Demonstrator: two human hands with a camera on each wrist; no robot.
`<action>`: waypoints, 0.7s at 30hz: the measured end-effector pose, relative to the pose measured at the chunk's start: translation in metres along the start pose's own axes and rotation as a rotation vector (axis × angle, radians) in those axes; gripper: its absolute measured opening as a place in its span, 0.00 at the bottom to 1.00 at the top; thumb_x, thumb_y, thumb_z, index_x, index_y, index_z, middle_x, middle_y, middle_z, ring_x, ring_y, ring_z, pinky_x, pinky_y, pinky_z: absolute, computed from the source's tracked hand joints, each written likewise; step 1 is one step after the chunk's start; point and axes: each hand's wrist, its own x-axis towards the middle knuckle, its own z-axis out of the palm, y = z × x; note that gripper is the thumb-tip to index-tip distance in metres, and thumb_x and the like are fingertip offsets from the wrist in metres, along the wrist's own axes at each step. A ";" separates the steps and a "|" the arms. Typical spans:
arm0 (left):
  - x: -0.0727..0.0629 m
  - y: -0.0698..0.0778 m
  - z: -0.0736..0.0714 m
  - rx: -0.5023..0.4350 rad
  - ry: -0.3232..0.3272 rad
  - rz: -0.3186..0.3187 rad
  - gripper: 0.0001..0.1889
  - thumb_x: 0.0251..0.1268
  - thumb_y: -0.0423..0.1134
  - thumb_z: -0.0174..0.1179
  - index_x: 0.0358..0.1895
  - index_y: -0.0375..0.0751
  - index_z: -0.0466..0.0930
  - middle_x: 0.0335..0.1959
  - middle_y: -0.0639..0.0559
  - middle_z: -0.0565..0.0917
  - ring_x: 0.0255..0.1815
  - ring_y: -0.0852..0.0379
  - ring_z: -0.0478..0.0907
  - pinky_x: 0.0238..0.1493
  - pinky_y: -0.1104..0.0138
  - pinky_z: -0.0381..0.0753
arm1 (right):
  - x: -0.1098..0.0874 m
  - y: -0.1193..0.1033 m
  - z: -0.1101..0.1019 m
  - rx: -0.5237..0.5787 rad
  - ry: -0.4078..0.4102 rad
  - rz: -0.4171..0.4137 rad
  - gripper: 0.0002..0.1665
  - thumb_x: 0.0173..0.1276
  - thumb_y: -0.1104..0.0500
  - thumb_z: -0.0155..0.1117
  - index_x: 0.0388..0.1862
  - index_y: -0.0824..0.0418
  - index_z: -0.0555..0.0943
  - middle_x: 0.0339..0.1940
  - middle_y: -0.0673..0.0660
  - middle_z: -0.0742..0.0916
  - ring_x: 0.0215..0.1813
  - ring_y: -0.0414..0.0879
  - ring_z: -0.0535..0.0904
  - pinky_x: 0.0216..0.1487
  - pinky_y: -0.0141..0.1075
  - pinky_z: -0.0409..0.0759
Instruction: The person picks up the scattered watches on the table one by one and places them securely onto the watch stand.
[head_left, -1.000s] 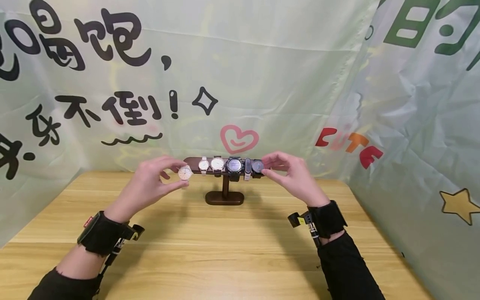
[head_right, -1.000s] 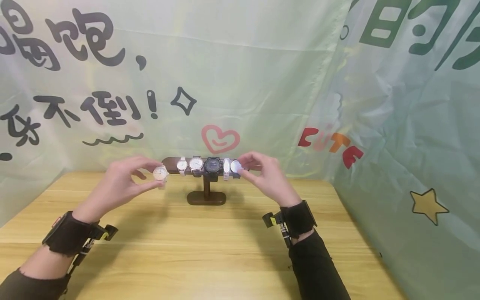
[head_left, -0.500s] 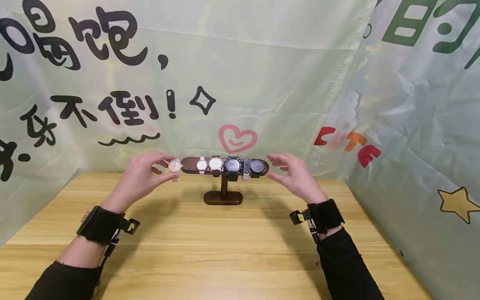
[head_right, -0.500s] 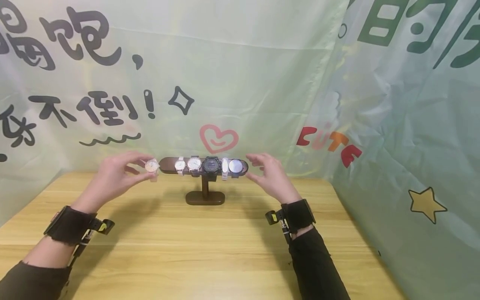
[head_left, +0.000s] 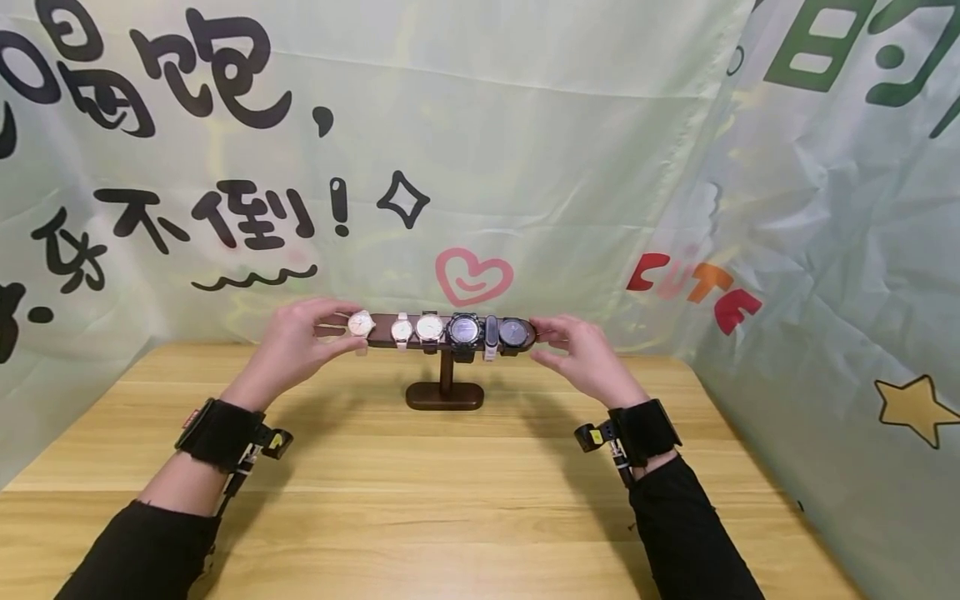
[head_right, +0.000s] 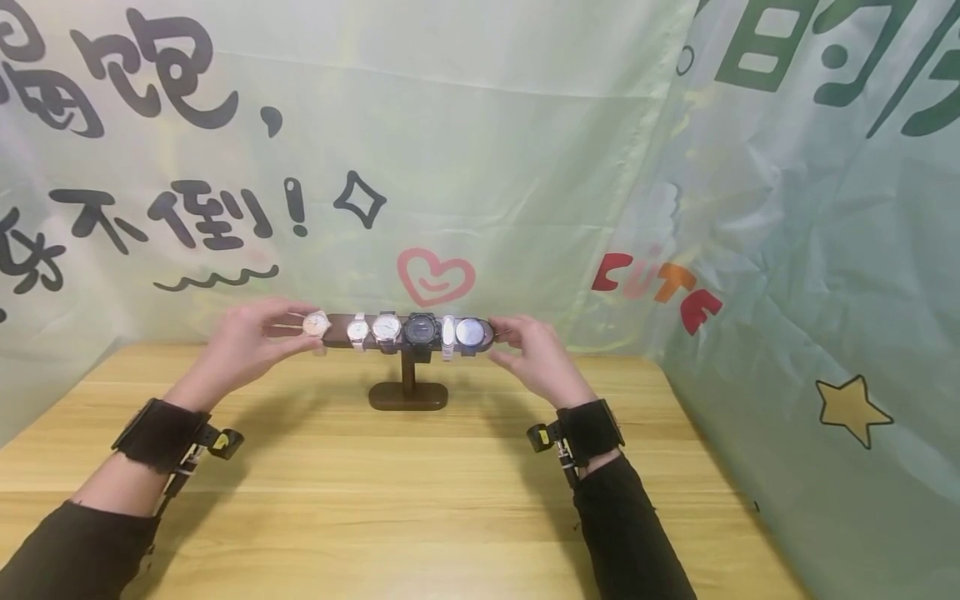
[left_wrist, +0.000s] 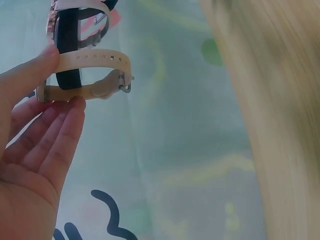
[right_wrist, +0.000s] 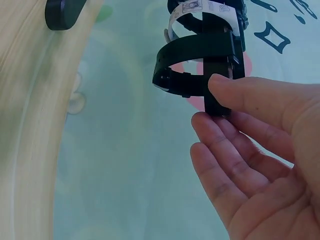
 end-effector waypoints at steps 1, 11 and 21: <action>0.000 -0.001 0.001 0.003 0.002 0.005 0.25 0.59 0.35 0.80 0.61 0.36 0.87 0.57 0.37 0.90 0.52 0.40 0.92 0.52 0.53 0.92 | 0.000 0.000 0.000 -0.002 0.000 -0.002 0.30 0.76 0.61 0.71 0.75 0.63 0.78 0.69 0.66 0.84 0.70 0.63 0.83 0.72 0.54 0.83; 0.001 -0.008 0.008 0.005 -0.018 0.038 0.25 0.58 0.42 0.82 0.60 0.40 0.89 0.59 0.39 0.90 0.54 0.39 0.91 0.54 0.50 0.92 | -0.003 -0.001 0.000 0.015 -0.003 0.001 0.29 0.75 0.62 0.72 0.74 0.63 0.79 0.68 0.64 0.84 0.70 0.62 0.84 0.71 0.53 0.85; 0.005 0.000 0.011 0.048 -0.026 0.084 0.26 0.60 0.43 0.81 0.62 0.41 0.88 0.62 0.40 0.89 0.51 0.39 0.90 0.51 0.49 0.93 | -0.004 0.001 0.000 0.033 0.008 0.002 0.29 0.75 0.62 0.73 0.73 0.62 0.80 0.69 0.64 0.84 0.69 0.61 0.84 0.71 0.52 0.85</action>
